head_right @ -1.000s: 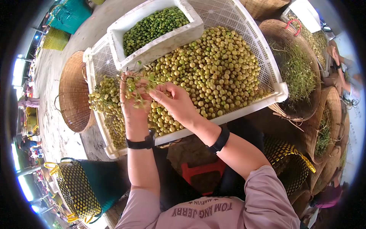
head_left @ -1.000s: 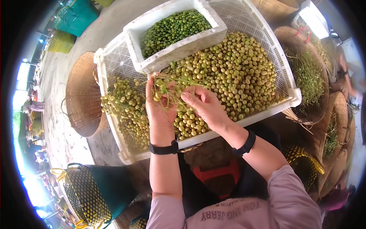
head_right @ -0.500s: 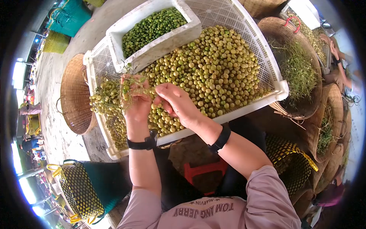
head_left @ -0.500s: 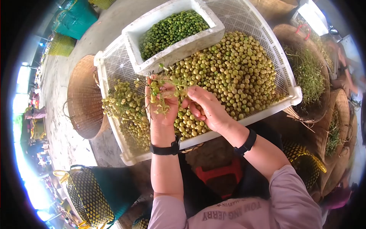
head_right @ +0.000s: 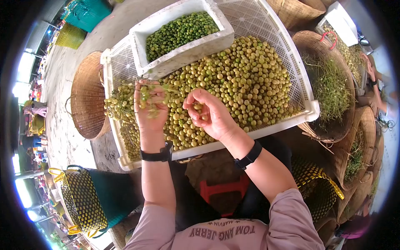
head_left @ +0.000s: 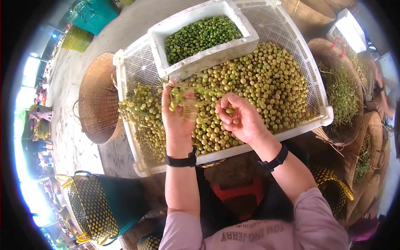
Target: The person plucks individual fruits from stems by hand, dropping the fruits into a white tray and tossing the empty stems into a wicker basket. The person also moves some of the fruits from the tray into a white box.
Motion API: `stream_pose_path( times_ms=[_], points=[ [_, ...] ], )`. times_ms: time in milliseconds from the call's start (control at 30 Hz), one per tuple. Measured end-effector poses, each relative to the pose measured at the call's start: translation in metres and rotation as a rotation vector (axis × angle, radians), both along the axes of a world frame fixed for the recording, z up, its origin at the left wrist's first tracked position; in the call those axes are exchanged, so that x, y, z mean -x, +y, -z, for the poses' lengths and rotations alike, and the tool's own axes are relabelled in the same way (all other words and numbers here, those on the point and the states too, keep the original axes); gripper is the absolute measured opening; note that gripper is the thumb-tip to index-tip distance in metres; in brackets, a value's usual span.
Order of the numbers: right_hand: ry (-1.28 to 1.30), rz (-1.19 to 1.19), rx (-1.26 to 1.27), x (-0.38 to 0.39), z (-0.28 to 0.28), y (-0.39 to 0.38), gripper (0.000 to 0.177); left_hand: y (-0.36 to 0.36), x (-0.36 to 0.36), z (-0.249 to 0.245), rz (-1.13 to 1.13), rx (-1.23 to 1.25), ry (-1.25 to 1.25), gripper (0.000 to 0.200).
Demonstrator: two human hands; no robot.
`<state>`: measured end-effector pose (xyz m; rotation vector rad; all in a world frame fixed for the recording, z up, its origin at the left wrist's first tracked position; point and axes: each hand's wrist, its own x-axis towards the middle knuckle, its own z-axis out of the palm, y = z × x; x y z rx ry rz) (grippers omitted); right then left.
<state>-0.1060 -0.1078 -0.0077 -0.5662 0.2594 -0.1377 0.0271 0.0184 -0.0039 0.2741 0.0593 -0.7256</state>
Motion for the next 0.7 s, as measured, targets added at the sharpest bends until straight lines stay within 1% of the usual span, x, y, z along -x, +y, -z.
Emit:
stream_pose_path(
  times_ms=[33, 100, 133, 167, 233, 267, 300, 367, 400, 467, 500, 567, 633, 700],
  points=[
    [-0.003, -0.004, 0.003, 0.000, 0.001, 0.001, 0.024, -0.004, 0.005, -0.006, -0.004, 0.003, -0.003, 0.016],
    [0.047, -0.074, -0.018, 0.000, 0.007, 0.003, 0.033, -0.010, 0.011, -0.012, -0.181, -0.337, 0.038, 0.018],
    [0.053, -0.117, -0.011, -0.001, 0.009, 0.006, 0.038, -0.009, 0.006, -0.002, -0.191, -0.301, -0.043, 0.020],
    [0.053, -0.121, -0.010, 0.000, 0.010, 0.009, 0.038, -0.008, 0.005, 0.004, -0.195, -0.300, -0.042, 0.020],
    [0.118, -0.221, 0.087, 0.001, 0.009, 0.016, 0.037, -0.009, 0.006, 0.003, -0.152, -0.336, -0.286, 0.025],
    [0.118, -0.222, 0.088, 0.001, 0.009, 0.018, 0.037, -0.011, 0.009, 0.003, -0.203, -0.411, -0.250, 0.027],
    [0.101, -0.218, 0.125, 0.000, 0.010, 0.021, 0.032, -0.013, 0.011, 0.002, -0.204, -0.410, -0.249, 0.027],
    [0.066, -0.206, 0.196, -0.003, 0.011, 0.025, 0.024, -0.015, 0.015, 0.000, -0.265, -0.581, -0.339, 0.027],
    [0.105, -0.122, 0.171, -0.004, 0.003, 0.025, 0.021, -0.018, 0.018, -0.003, -0.261, -0.580, -0.340, 0.027],
    [0.125, -0.076, 0.160, -0.007, 0.000, 0.023, 0.022, -0.023, 0.026, -0.009, -0.310, -0.847, -0.548, 0.026],
    [0.144, -0.035, 0.148, -0.008, -0.001, 0.022, 0.023, -0.025, 0.029, -0.008, -0.305, -0.846, -0.549, 0.026],
    [0.135, -0.026, 0.130, -0.010, 0.002, 0.022, 0.024, -0.028, 0.034, -0.008, -0.281, -0.897, -0.673, 0.025],
    [0.109, -0.019, 0.047, -0.010, 0.006, 0.022, 0.023, -0.030, 0.036, -0.007, -0.277, -0.915, -0.663, 0.024],
    [0.104, -0.014, 0.046, -0.009, 0.007, 0.021, 0.023, -0.030, 0.037, -0.008, -0.278, -0.925, -0.709, 0.025]
  ],
)
